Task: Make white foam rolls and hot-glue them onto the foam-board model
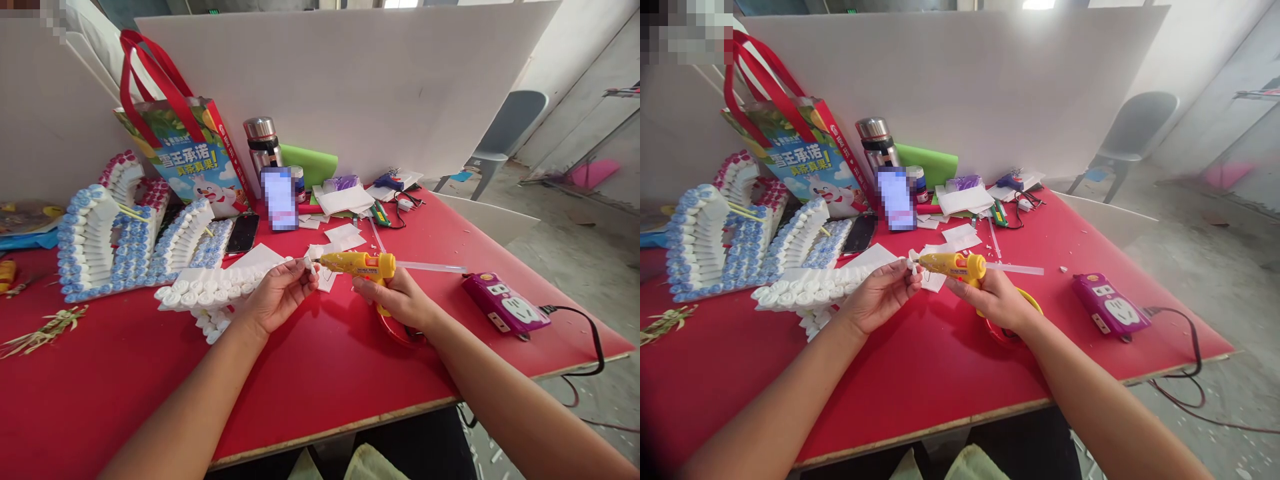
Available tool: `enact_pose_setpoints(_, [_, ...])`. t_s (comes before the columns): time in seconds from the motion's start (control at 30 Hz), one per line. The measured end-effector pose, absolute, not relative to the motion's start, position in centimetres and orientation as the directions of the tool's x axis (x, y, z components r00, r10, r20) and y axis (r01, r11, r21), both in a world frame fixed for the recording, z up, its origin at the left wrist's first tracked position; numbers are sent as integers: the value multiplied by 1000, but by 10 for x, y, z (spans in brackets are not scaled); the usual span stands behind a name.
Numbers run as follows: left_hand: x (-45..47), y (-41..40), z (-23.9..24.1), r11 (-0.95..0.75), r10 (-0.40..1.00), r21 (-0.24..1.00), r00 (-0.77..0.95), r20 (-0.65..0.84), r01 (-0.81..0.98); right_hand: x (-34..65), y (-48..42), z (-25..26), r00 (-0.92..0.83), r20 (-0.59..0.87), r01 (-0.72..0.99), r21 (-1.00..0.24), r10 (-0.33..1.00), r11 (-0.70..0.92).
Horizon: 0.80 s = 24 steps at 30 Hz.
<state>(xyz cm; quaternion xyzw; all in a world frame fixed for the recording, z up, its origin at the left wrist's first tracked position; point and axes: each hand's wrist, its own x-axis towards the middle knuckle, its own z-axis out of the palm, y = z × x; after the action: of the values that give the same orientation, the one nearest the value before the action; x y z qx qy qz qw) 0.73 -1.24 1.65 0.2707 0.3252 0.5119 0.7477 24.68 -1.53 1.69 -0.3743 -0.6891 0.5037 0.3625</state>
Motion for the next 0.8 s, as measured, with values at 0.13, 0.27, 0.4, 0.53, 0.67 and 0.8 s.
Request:
enact_pose_setpoints(0.13, [8, -12, 16, 320, 947, 730, 234, -221, -604, 249, -16, 15, -451, 102, 193, -959, 887, 208])
enact_pose_setpoints(0.27, [8, -12, 18, 304, 952, 738, 222, -211, -602, 250, -16, 12, -445, 116, 251, -936, 888, 248])
enact_pose_setpoints(0.4, [9, -13, 20, 306, 951, 747, 232, -206, -590, 250, -16, 12, -437, 137, 295, -912, 889, 285])
enact_pose_setpoints(0.53, [8, -13, 22, 313, 946, 756, 258, -196, -575, 249, -16, 14, -441, 184, 270, -906, 879, 325])
enact_pose_setpoints(0.67, [7, -13, 19, 313, 942, 771, 282, -179, -555, 249, -16, 16, -405, 208, 294, -893, 890, 342])
enact_pose_setpoints(0.8, [7, -11, 19, 317, 941, 767, 284, -183, -558, 248, -16, 18, -391, 224, 299, -886, 893, 353])
